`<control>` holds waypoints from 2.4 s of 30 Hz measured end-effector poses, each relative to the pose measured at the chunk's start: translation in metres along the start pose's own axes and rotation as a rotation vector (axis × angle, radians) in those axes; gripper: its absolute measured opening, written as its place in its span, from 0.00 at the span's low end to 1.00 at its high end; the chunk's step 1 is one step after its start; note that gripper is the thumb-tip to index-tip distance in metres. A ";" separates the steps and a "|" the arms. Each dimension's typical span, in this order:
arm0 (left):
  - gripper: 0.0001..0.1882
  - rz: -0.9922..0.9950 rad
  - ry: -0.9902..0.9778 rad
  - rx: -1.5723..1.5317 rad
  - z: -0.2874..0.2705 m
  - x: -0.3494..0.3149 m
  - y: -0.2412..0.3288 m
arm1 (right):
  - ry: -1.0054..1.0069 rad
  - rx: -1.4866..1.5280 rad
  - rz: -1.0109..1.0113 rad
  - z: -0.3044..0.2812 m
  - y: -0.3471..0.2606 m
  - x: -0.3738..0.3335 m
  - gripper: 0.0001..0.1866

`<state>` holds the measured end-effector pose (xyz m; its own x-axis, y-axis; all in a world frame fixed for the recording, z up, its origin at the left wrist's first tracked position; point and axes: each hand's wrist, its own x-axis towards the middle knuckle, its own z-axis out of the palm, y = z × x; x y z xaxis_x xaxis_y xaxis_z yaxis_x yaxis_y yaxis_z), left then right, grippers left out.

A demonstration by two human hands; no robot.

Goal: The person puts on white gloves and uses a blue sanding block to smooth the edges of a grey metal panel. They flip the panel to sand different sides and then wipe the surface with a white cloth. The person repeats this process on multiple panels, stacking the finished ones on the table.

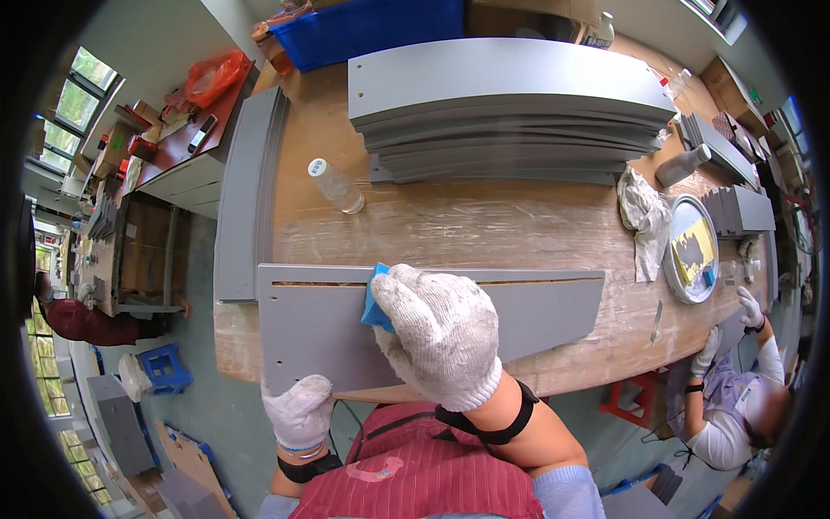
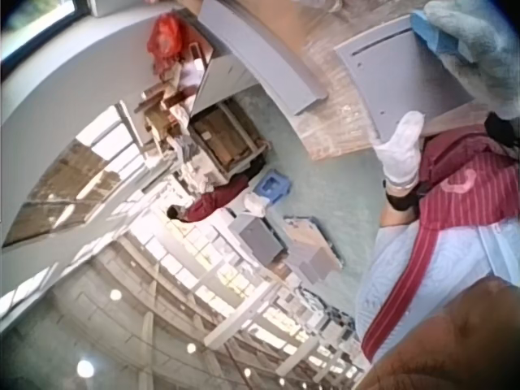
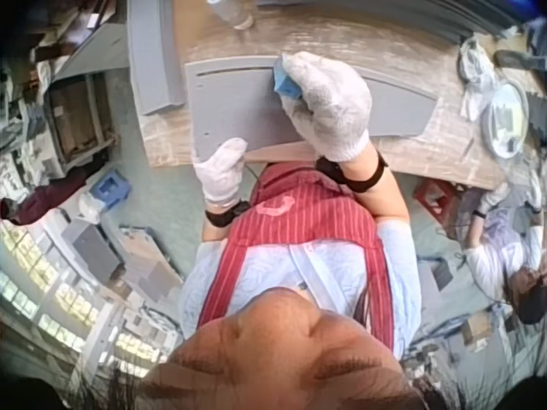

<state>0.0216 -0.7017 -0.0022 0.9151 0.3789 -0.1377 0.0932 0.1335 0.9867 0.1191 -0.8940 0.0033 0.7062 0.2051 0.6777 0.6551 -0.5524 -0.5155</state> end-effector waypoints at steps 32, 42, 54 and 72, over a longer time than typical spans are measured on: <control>0.24 -0.244 -0.318 -0.464 0.052 0.021 -0.080 | 1.018 1.360 0.991 -0.136 0.240 -0.236 0.13; 0.18 -0.784 -0.113 -0.774 0.129 -0.020 -0.144 | 0.810 1.565 1.029 -0.213 0.164 -0.170 0.21; 0.20 -0.712 0.017 -0.578 0.162 -0.050 -0.148 | 0.310 0.393 0.912 -0.268 0.184 -0.148 0.27; 0.25 -0.722 -0.095 -0.723 0.142 -0.047 -0.151 | 0.163 0.176 0.607 -0.268 0.176 -0.118 0.26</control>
<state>0.0199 -0.8701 -0.1320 0.7645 -0.0808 -0.6395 0.4045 0.8326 0.3783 0.0791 -1.2316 -0.0272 0.9238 -0.2342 0.3029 0.1967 -0.3883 -0.9003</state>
